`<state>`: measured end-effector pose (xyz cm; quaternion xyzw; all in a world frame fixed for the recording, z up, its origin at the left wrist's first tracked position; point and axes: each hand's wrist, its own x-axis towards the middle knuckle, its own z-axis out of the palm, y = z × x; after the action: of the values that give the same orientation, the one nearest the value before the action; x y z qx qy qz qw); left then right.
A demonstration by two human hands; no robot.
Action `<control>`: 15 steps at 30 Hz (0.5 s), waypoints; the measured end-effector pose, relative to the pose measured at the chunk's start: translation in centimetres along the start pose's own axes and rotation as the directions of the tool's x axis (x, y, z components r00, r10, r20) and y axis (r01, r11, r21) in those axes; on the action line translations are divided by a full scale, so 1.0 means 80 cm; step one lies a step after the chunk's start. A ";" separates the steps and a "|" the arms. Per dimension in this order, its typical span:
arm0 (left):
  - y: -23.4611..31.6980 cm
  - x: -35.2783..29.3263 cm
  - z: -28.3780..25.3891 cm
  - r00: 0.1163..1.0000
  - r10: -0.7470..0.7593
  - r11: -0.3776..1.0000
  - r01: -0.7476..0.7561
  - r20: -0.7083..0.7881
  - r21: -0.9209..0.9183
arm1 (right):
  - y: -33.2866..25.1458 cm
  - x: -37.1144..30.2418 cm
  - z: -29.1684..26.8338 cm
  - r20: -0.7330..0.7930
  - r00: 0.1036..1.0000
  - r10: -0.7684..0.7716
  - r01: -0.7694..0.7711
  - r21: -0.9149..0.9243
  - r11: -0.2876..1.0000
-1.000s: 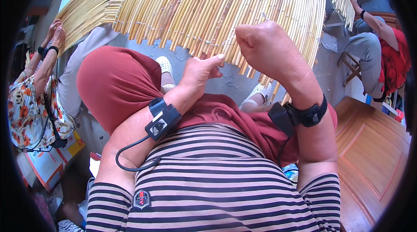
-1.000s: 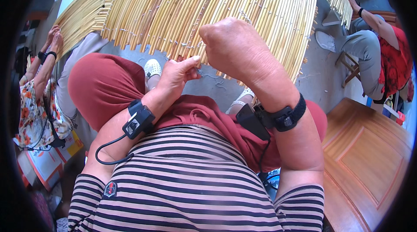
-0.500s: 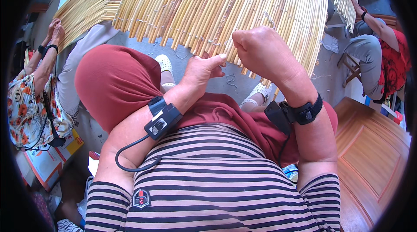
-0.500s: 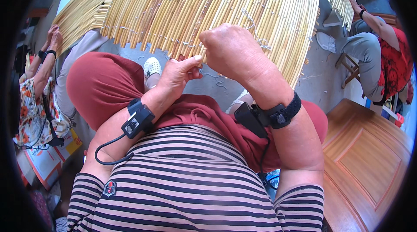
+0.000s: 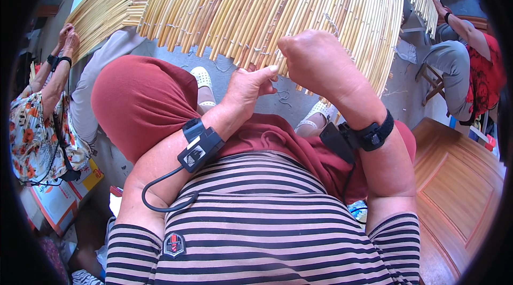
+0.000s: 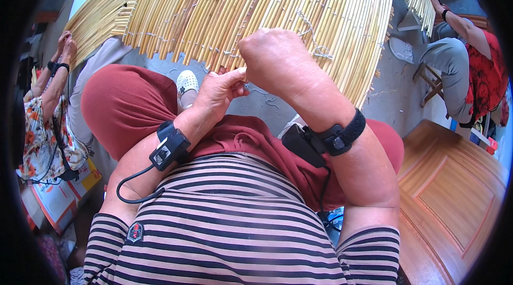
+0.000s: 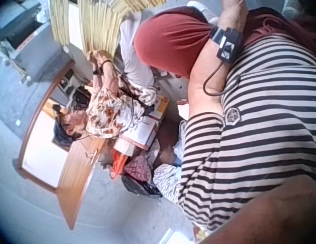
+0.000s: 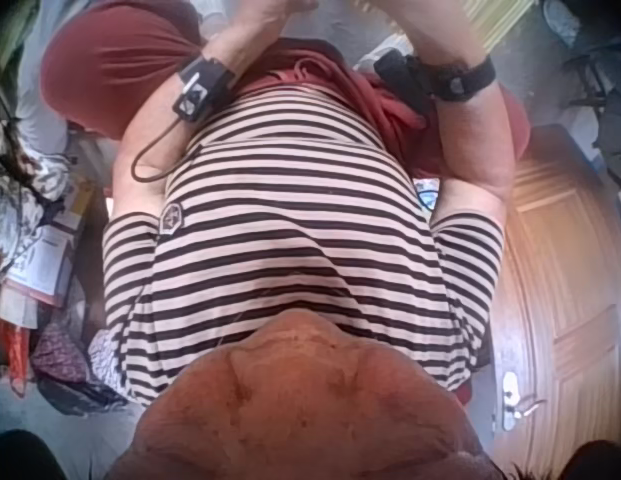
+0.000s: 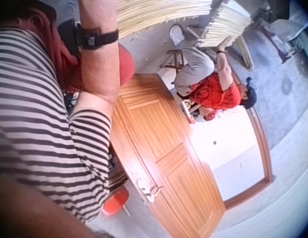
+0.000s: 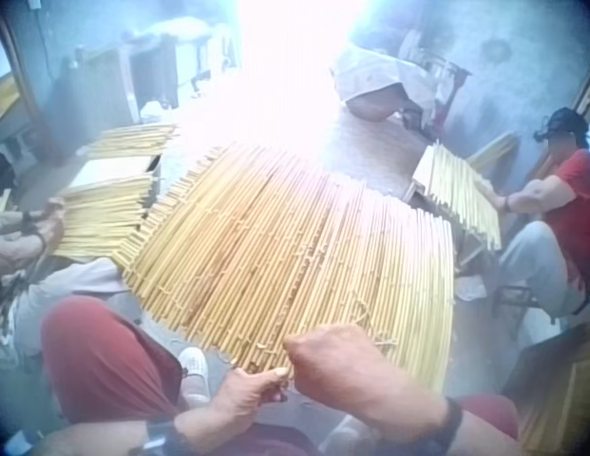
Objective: The recorder is weaving together bamboo slats with string to create a mat.
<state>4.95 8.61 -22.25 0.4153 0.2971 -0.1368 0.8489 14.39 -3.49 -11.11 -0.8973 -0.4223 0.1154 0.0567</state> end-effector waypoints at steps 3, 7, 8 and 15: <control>0.001 -0.001 0.000 1.000 0.001 1.000 -0.001 0.006 -0.014 | 0.001 -0.001 0.008 -0.073 0.997 -0.039 0.041 0.026 0.999; 0.001 -0.002 0.000 1.000 0.021 1.000 -0.021 0.001 -0.021 | -0.004 -0.001 0.009 -0.060 0.998 -0.028 0.029 0.020 0.999; 0.000 -0.003 0.001 1.000 0.023 1.000 -0.023 0.002 -0.021 | -0.004 -0.001 0.010 -0.056 0.998 -0.030 0.031 0.017 0.999; -0.004 0.000 0.003 0.999 0.047 0.999 -0.048 -0.019 -0.019 | -0.006 -0.002 0.010 -0.033 0.999 -0.031 0.031 -0.001 1.000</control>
<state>4.86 8.23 -22.36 0.4153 0.2962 -0.1100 0.8530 13.75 -3.31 -11.77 -0.8924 -0.4353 0.0997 0.0652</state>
